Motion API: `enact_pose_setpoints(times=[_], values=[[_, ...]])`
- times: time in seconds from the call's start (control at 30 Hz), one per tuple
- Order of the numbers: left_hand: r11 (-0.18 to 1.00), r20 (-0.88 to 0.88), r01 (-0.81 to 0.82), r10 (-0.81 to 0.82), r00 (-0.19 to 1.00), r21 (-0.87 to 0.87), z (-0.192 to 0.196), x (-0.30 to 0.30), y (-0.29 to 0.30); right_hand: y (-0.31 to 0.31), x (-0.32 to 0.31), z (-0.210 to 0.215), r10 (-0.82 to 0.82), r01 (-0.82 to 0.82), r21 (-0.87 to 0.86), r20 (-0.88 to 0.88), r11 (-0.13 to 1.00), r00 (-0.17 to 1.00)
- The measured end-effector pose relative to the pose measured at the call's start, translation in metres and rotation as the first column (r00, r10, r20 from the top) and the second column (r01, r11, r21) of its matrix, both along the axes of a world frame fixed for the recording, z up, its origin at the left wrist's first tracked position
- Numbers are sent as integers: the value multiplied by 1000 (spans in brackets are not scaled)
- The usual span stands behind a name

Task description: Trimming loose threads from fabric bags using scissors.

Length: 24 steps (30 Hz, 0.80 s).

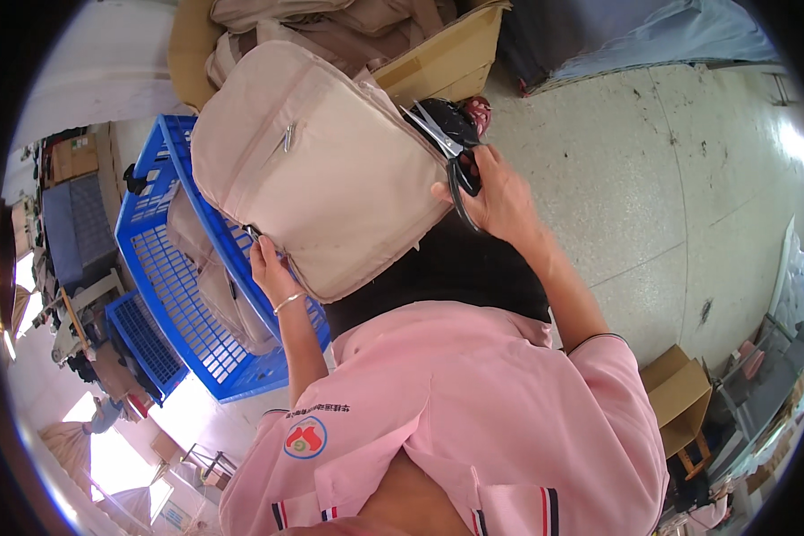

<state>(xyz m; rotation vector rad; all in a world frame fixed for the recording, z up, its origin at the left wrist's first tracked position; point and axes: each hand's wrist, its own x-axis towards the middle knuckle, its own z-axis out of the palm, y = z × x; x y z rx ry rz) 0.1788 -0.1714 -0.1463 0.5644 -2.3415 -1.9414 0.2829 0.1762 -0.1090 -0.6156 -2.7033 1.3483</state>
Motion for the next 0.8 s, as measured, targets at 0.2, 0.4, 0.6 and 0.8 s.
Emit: enact_pose_setpoints(times=[0.2,0.4,0.6,0.8], values=[[1000,68,-7,8,998,-5,-11,-9,-7,9,-24,9,122,-123,53,27,991,992],[998,77,-13,9,997,62,-18,-10,-9,10,-47,27,190,-197,78,92,977,977],[994,97,-30,19,995,108,-17,-13,-9,8,-57,32,221,-215,171,-12,961,975],[989,105,-32,16,994,147,-15,-13,-5,1,-53,28,212,-217,93,61,972,975]])
